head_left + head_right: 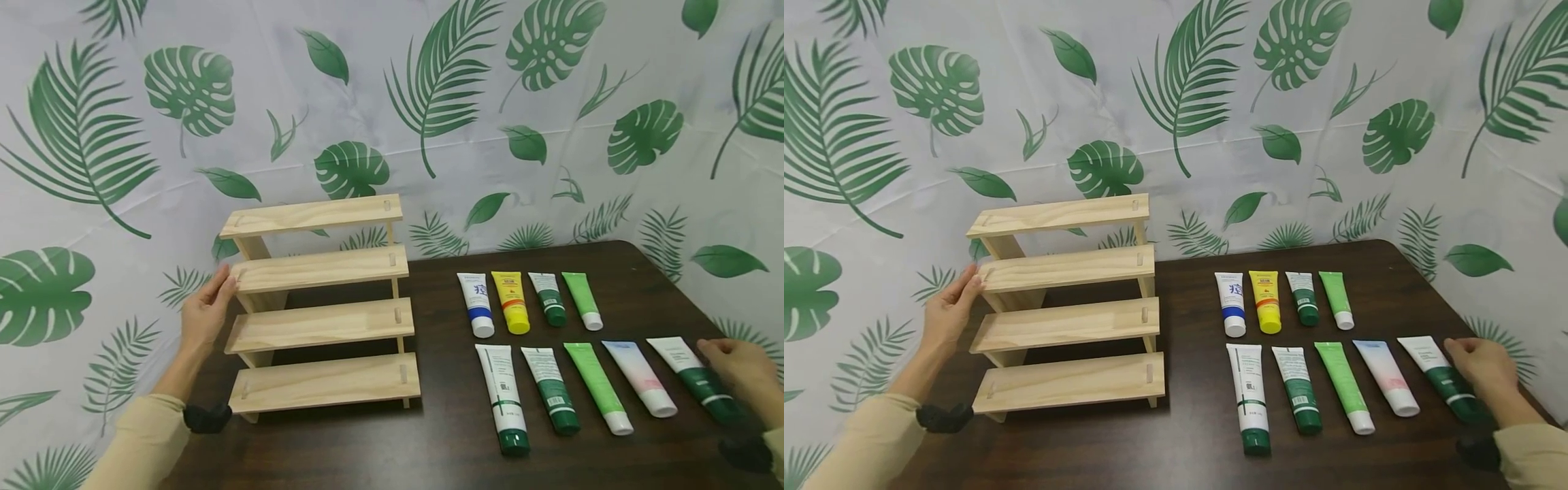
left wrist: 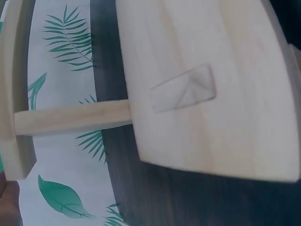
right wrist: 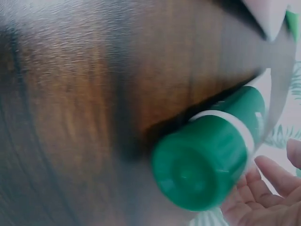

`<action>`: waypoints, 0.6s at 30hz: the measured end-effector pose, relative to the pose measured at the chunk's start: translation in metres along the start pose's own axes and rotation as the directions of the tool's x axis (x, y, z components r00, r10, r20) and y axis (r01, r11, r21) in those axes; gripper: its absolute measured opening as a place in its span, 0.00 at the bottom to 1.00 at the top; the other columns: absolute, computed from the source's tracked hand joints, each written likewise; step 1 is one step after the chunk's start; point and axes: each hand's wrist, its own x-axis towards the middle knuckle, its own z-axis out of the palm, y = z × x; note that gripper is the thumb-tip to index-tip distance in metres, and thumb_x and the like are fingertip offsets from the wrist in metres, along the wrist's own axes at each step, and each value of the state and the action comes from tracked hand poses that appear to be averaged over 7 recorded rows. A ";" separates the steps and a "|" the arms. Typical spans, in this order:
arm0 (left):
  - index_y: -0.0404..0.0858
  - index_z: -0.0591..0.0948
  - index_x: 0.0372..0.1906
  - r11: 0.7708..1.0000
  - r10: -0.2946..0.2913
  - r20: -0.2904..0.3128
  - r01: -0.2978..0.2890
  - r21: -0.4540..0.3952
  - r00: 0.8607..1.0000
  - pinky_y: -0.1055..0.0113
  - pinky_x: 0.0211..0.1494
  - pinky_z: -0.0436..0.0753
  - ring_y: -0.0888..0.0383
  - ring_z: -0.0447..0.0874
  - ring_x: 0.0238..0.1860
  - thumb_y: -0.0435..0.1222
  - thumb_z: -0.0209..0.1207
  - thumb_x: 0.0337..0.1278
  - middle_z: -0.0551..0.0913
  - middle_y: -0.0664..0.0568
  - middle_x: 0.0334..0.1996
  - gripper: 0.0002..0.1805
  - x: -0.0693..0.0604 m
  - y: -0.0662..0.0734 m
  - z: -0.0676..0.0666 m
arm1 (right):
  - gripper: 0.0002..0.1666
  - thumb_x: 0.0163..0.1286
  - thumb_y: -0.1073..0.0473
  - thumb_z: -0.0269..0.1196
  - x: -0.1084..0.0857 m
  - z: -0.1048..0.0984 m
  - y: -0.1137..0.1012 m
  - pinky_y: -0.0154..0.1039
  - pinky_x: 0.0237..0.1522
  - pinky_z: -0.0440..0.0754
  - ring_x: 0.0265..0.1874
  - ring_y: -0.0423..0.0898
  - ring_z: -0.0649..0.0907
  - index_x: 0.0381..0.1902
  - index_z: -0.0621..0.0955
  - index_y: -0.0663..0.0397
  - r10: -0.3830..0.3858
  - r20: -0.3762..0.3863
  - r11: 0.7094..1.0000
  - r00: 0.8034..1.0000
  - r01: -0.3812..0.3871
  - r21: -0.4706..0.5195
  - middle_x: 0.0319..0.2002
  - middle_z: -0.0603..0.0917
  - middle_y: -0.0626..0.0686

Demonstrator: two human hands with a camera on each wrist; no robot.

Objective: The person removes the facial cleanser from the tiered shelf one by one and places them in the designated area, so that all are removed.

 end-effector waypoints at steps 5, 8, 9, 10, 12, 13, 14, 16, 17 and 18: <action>0.39 0.62 0.69 0.992 0.056 0.112 -0.068 0.107 0.992 0.91 0.61 0.59 0.59 0.56 0.71 0.46 0.48 0.69 0.58 0.49 0.71 0.29 0.003 0.007 -0.011 | 0.44 0.74 0.38 0.37 0.044 0.013 0.030 0.54 0.28 0.79 0.44 0.74 0.73 0.64 0.57 0.78 -0.020 -0.004 1.000 1.000 0.020 0.009 0.55 0.64 0.81; 0.39 0.55 0.72 0.980 0.120 0.215 -0.150 0.132 0.969 0.92 0.63 0.52 0.55 0.48 0.73 0.46 0.44 0.71 0.51 0.46 0.73 0.30 0.004 0.013 -0.019 | 0.48 0.73 0.35 0.35 0.053 0.009 0.023 0.61 0.36 0.78 0.52 0.77 0.66 0.66 0.53 0.77 -0.099 -0.024 0.995 0.995 0.100 0.026 0.60 0.58 0.82; 0.39 0.53 0.73 0.974 0.146 0.251 -0.183 0.131 0.957 0.90 0.65 0.49 0.54 0.45 0.74 0.45 0.43 0.72 0.48 0.45 0.74 0.31 0.004 0.015 -0.022 | 0.48 0.73 0.36 0.34 0.047 0.003 0.011 0.65 0.40 0.75 0.54 0.78 0.64 0.67 0.51 0.78 -0.124 -0.015 0.991 0.992 0.125 0.044 0.61 0.56 0.82; 0.40 0.51 0.73 0.968 0.166 0.278 -0.210 0.138 0.946 0.90 0.66 0.47 0.54 0.43 0.74 0.45 0.42 0.72 0.47 0.45 0.74 0.31 0.004 0.018 -0.025 | 0.47 0.74 0.37 0.34 0.038 -0.003 -0.004 0.68 0.46 0.72 0.56 0.78 0.61 0.67 0.49 0.78 -0.151 -0.007 0.986 0.988 0.151 0.066 0.62 0.54 0.82; 0.41 0.49 0.74 0.957 0.209 0.330 -0.263 0.126 0.921 0.82 0.72 0.44 0.55 0.39 0.75 0.43 0.41 0.73 0.44 0.45 0.75 0.31 0.004 0.025 -0.028 | 0.45 0.75 0.40 0.34 0.012 -0.018 -0.038 0.71 0.50 0.66 0.57 0.79 0.59 0.67 0.48 0.79 -0.218 0.003 0.971 0.976 0.217 0.105 0.63 0.52 0.82; 0.42 0.48 0.74 0.951 0.229 0.354 -0.286 0.117 0.907 0.78 0.73 0.42 0.55 0.38 0.75 0.42 0.41 0.73 0.42 0.46 0.75 0.31 0.004 0.029 -0.029 | 0.44 0.76 0.41 0.35 -0.001 -0.025 -0.055 0.73 0.52 0.63 0.57 0.80 0.58 0.67 0.47 0.79 -0.251 0.013 0.961 0.968 0.248 0.121 0.63 0.51 0.83; 0.44 0.47 0.74 0.945 0.244 0.376 -0.306 0.115 0.894 0.73 0.75 0.40 0.56 0.36 0.75 0.42 0.41 0.73 0.41 0.47 0.75 0.31 0.004 0.033 -0.030 | 0.43 0.76 0.42 0.35 -0.012 -0.030 -0.068 0.74 0.52 0.62 0.57 0.80 0.59 0.67 0.47 0.79 -0.302 0.005 0.946 0.953 0.299 0.123 0.62 0.52 0.83; 0.45 0.45 0.75 0.932 0.272 0.420 -0.346 0.109 0.866 0.67 0.76 0.38 0.55 0.35 0.75 0.40 0.40 0.73 0.40 0.47 0.75 0.31 0.002 0.042 -0.030 | 0.42 0.76 0.43 0.36 -0.028 -0.037 -0.093 0.74 0.51 0.62 0.57 0.81 0.59 0.68 0.46 0.76 -0.385 0.007 0.913 0.923 0.380 0.149 0.62 0.52 0.83; 0.47 0.45 0.75 0.927 0.282 0.442 -0.361 0.102 0.851 0.64 0.76 0.37 0.55 0.34 0.75 0.39 0.40 0.73 0.40 0.48 0.75 0.31 0.001 0.047 -0.030 | 0.41 0.76 0.44 0.37 -0.033 -0.040 -0.103 0.74 0.50 0.62 0.56 0.81 0.60 0.69 0.47 0.75 -0.425 0.006 0.896 0.905 0.420 0.147 0.62 0.53 0.83; 0.47 0.45 0.75 0.921 0.292 0.463 -0.377 0.100 0.837 0.64 0.76 0.37 0.55 0.34 0.75 0.39 0.40 0.73 0.40 0.48 0.75 0.31 0.000 0.052 -0.029 | 0.40 0.76 0.45 0.38 -0.038 -0.041 -0.113 0.75 0.49 0.63 0.56 0.81 0.60 0.70 0.47 0.73 -0.460 0.012 0.879 0.888 0.453 0.148 0.63 0.54 0.83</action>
